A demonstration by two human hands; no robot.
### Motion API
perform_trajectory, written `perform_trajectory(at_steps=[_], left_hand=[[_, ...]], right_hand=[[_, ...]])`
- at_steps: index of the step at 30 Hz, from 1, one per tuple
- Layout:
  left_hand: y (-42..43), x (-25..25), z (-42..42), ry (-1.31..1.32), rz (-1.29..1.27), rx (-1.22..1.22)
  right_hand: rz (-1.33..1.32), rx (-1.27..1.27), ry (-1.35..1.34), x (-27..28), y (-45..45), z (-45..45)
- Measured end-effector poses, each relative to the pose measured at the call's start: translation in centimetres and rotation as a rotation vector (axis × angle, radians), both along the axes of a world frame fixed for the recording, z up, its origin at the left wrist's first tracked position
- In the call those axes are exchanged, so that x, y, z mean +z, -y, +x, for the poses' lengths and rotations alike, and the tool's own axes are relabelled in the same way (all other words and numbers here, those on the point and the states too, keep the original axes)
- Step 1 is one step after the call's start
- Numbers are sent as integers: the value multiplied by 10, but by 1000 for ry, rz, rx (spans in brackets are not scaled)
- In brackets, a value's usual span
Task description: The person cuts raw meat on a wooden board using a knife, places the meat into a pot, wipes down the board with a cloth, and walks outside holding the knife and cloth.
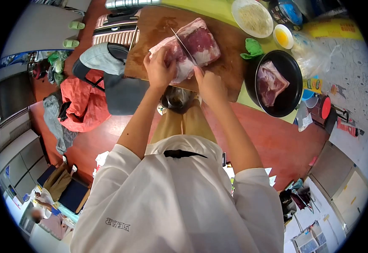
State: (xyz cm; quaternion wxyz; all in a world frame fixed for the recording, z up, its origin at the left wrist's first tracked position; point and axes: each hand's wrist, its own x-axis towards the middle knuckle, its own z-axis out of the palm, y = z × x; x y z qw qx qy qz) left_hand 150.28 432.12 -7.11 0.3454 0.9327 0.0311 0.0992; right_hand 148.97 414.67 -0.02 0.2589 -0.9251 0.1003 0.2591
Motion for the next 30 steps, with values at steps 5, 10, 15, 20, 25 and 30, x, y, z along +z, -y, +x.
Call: perform_trajectory(at_steps=[5,10,15,20,25,30], left_hand=[[0,-3,-2,46,14,-8],[2,-3,-4,54,15,-19],[-2,-10,6,75,43,16],[-5,-5,7,16,-7,7],[-14,-7,3,-3,-18,-31],[-10,-2,0,-116,-45,-32]], right_hand=[[2,-35,32,-17,-2,-4],[104,-47,138,-33,-3,3],[58,-77,82,-40,30,-47],[65,-89,63,-44,66,-96],[-10,-81,-49,-24,85,-118],[-46,-69,-87,16,101,-130]])
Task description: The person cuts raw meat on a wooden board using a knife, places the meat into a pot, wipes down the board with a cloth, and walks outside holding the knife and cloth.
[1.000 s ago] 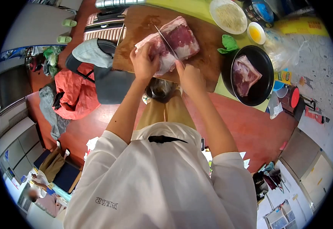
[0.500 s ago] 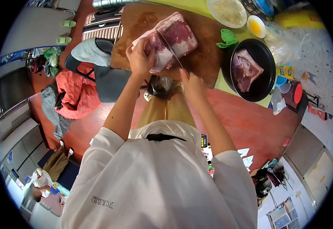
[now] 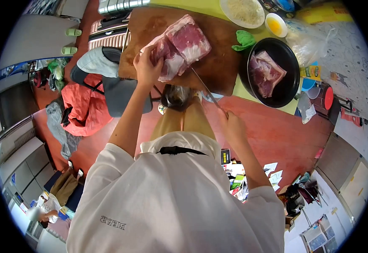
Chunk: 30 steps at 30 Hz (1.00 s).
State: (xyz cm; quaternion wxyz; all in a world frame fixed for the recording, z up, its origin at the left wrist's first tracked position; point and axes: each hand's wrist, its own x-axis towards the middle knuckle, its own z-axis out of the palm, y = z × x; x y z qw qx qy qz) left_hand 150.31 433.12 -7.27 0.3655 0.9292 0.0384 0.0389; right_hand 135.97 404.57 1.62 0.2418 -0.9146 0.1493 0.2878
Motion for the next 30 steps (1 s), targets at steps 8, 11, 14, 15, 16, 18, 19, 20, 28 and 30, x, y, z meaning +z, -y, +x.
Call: perform_trajectory(at_steps=[8,11,14,15,16,18,19,20,28,30], left_hand=[[30,15,-3,282,148,35],[29,14,0,226,199,51],[27,10,-3,222,209,69],[26,10,-5,226,217,62],[25,10,-5,228,225,54],[22,10,-4,213,216,44],[21,10,-3,197,209,29],[19,11,0,199,207,32],[-2,1,54,-159,203,56],[-6,3,66,-341,273,-7]], right_hand=[[170,-60,148,15,-45,64],[179,32,191,-1,-73,102],[163,68,201,6,-99,128],[122,84,184,5,-105,134],[81,100,165,5,-110,138],[39,103,153,0,-114,145],[34,100,137,-10,-114,147],[31,96,121,-17,-115,147],[91,46,165,-27,-107,137],[121,46,161,-30,-112,144]])
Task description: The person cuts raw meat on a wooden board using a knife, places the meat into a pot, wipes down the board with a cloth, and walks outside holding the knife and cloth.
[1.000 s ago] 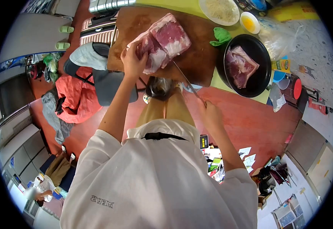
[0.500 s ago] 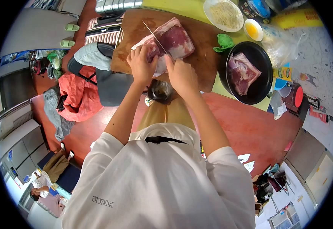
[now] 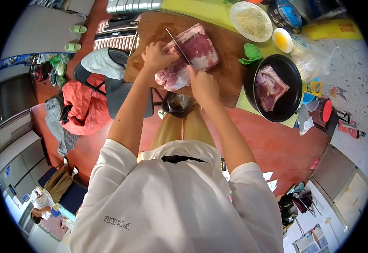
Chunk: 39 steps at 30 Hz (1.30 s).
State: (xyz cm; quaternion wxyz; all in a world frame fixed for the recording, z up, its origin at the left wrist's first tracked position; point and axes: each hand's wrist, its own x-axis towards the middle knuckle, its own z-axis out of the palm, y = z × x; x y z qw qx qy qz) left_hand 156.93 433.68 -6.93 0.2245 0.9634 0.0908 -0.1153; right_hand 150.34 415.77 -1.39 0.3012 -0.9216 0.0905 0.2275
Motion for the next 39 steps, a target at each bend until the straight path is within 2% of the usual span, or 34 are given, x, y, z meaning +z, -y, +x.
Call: perform_trajectory(at_steps=[3,5,8,13,17,20,23,24,25,28,30,33,34,36,39], left_hand=[[2,-6,3,-12,-81,-7],[2,-10,0,12,-64,-24],[6,-7,-5,47,43,-102],[3,-29,-11,330,32,-180],[8,-24,-17,373,29,-200],[11,-21,-16,347,81,-147],[3,-21,-11,232,69,-110],[0,-19,-12,232,41,-113],[0,-18,-11,200,38,-90],[5,-11,-4,150,32,-23],[5,-12,5,59,-127,26],[8,-19,9,51,-270,176],[11,-23,9,47,-272,180],[14,-27,3,226,-246,204],[12,-27,1,243,-268,194]], right_hand=[[-70,17,-44,-2,-11,7],[-73,-43,43,-4,-15,11],[61,-49,28,-22,-19,25],[85,-57,129,-25,-33,48],[157,-129,92,-20,-39,63],[191,-114,28,-25,-38,79],[128,-30,129,-10,-28,66],[154,81,197,-5,-18,57],[211,30,56,1,-9,49],[73,-26,30,-4,4,22],[61,-27,65,10,0,17],[-1,11,13,16,-12,22],[-4,14,9,11,-14,27],[33,31,67,-5,-19,37],[-3,-4,89,-21,-27,39]])
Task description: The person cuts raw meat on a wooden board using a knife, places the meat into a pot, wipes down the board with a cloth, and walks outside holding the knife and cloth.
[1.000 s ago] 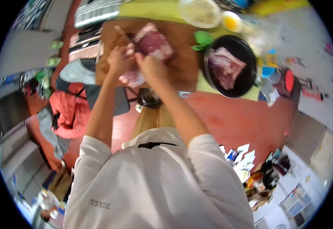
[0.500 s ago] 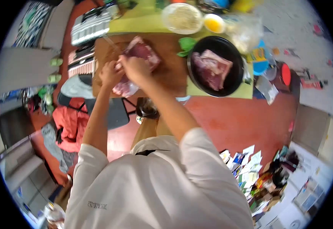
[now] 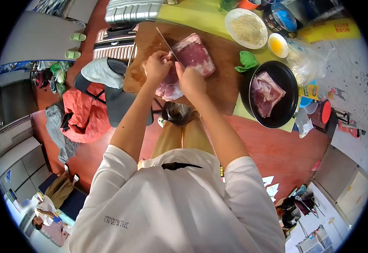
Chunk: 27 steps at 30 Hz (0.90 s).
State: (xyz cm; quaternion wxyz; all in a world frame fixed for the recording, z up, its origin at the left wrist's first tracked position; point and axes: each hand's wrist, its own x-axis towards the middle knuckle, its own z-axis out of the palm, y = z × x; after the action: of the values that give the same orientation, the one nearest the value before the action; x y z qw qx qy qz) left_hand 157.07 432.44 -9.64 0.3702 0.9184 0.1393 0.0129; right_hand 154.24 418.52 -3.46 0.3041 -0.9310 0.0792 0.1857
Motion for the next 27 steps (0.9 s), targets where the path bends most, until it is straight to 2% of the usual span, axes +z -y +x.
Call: perform_trajectory(at_steps=[8,13,15,18,20,23,25,27], left_hand=[[-1,-2,-8,170,3,-34],[3,16,-18,149,-8,-55],[9,27,-27,208,21,-103],[0,30,-27,143,-32,-69],[-9,26,-28,52,-111,-65],[-8,25,-30,58,-137,-52],[-6,21,-32,101,-124,-54],[-8,18,-32,97,-154,-42]], right_hand=[[-13,-15,44,-1,-26,23],[-15,-70,76,-3,-40,49],[25,-85,73,-10,-34,54],[169,25,90,-28,-14,66],[195,60,100,3,8,49],[197,77,112,36,34,4],[183,81,137,43,46,-21],[96,72,-1,43,55,-41]])
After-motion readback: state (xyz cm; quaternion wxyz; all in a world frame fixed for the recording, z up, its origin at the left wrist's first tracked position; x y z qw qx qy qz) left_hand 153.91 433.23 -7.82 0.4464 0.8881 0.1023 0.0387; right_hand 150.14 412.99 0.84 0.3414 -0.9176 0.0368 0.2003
